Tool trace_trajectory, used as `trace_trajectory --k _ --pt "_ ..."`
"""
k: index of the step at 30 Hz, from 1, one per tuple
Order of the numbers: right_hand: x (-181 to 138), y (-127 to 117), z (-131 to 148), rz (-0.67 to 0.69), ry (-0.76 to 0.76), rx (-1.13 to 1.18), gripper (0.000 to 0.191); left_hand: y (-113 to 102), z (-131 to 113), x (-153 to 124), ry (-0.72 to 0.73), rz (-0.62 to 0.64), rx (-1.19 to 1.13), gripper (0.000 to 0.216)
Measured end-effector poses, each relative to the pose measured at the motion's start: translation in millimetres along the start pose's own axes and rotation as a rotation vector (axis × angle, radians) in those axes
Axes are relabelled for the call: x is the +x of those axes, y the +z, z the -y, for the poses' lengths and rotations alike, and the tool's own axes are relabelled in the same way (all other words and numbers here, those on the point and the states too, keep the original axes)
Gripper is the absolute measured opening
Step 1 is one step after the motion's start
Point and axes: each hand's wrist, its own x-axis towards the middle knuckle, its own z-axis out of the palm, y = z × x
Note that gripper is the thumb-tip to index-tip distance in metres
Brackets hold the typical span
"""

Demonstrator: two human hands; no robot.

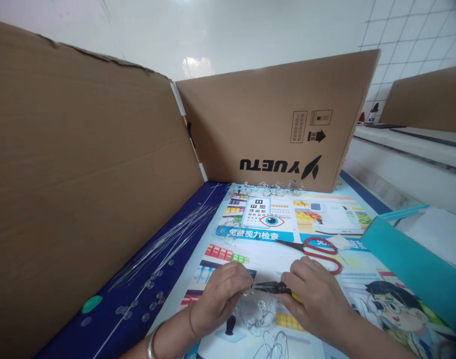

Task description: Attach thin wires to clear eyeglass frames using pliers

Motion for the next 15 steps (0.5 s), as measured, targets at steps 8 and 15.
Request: trace_trajectory --k 8,15 --pt "-1.4 2.9 0.4 0.02 -0.008 -0.013 0.014 3.6 5.0 -3.7 -0.04 0.016 0.046 0.023" --pt "-3.2 5.7 -1.3 0.041 0.004 -0.033 0.011 5.7 8.1 -7.4 -0.062 0.023 0.087 0.023"
